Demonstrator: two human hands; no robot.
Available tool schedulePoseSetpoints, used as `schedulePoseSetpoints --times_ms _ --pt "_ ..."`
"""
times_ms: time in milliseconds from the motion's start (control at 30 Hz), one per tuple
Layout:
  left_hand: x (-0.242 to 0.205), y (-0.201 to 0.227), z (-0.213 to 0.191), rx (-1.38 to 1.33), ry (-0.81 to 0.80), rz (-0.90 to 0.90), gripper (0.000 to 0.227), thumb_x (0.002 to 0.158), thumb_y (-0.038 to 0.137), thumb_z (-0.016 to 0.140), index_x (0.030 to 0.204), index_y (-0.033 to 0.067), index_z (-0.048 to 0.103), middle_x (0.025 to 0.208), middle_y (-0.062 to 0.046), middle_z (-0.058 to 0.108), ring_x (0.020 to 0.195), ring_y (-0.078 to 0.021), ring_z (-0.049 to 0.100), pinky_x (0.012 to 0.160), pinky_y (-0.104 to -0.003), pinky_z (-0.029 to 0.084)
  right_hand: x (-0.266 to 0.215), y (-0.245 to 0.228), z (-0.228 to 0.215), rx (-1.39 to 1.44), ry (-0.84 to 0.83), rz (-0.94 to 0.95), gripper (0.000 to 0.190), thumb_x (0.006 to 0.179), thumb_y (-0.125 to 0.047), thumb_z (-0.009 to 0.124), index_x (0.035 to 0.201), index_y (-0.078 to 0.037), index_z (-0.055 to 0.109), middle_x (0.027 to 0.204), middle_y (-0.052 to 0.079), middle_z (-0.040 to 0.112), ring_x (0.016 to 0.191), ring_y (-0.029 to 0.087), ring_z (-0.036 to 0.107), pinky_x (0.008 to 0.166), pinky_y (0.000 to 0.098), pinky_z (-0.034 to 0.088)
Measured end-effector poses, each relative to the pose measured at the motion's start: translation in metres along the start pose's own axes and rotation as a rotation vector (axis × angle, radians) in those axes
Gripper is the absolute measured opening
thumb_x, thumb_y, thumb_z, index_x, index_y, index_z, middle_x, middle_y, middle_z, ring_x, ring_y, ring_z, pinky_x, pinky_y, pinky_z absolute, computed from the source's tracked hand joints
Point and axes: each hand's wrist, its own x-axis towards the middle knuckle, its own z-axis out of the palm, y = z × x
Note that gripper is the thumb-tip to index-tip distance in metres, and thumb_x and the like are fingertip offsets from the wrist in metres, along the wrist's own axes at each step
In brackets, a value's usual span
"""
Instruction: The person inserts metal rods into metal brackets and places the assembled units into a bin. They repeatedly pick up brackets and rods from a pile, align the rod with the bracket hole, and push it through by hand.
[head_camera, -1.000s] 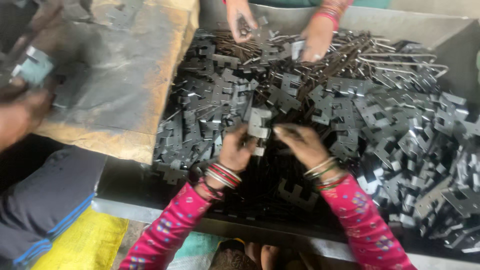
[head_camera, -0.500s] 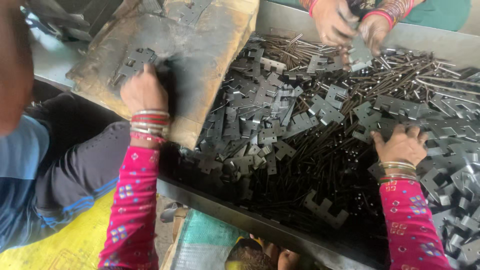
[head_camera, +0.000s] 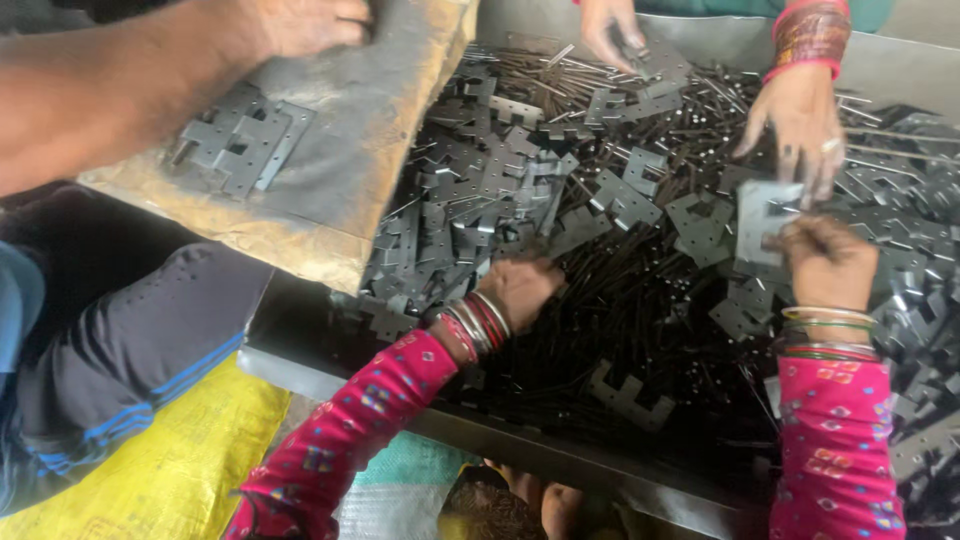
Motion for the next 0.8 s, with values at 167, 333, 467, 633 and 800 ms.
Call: schedulePoseSetpoints --times_ms 167,333,467,633,800 --pt "0.0 0.007 0.042 0.197 0.026 0.125 0.035 0.078 0.015 0.069 0.113 0.0113 0.067 0.105 -0.009 0.065 0.11 -0.0304 0.061 0.096 -0.047 0.048 -0.006 -0.066 0.005 1.12 -0.017 0.364 0.048 0.096 -0.051 0.059 0.115 -0.008 0.071 0.09 0.004 0.067 0.079 0.018 0.07 0.076 0.0431 0.066" --pt "0.014 0.002 0.026 0.21 -0.204 0.142 0.041 0.075 0.008 0.07 0.116 0.0122 0.067 0.108 -0.008 0.065 0.116 -0.0284 0.058 0.102 -0.047 0.045 -0.023 -0.089 0.06 0.502 -0.187 0.425 0.026 0.095 -0.029 0.072 0.114 -0.012 0.07 0.114 0.003 0.075 0.089 0.014 0.07 0.075 0.0357 0.059" --pt "0.011 0.0 -0.008 0.143 0.056 0.003 0.048 0.07 0.01 0.074 0.117 0.012 0.068 0.117 -0.011 0.07 0.108 -0.0291 0.066 0.096 -0.043 0.053 -0.054 -0.071 0.118 -0.121 -0.549 -0.086 0.017 0.084 -0.022 0.082 0.096 -0.011 0.077 0.091 0.001 0.077 0.079 0.016 0.073 0.07 0.0358 0.061" --pt "0.002 -0.01 -0.036 -0.456 0.321 -0.46 0.039 0.083 0.008 0.074 0.121 0.0153 0.071 0.107 -0.008 0.077 0.082 -0.0225 0.075 0.077 -0.035 0.062 -0.082 -0.065 0.161 -0.653 -0.647 -0.587 0.054 0.056 -0.015 0.081 0.109 -0.01 0.074 0.101 0.006 0.067 0.097 0.026 0.067 0.081 0.0448 0.055" --pt "0.003 -0.034 -0.027 -1.028 0.585 -0.566 0.031 0.089 -0.002 0.071 0.12 0.0022 0.07 0.101 -0.011 0.075 0.088 -0.0159 0.071 0.075 -0.031 0.06 -0.083 -0.074 0.163 -0.677 -0.602 -0.705 0.048 0.062 -0.008 0.079 0.109 -0.013 0.072 0.098 0.006 0.062 0.099 0.026 0.064 0.08 0.0472 0.053"
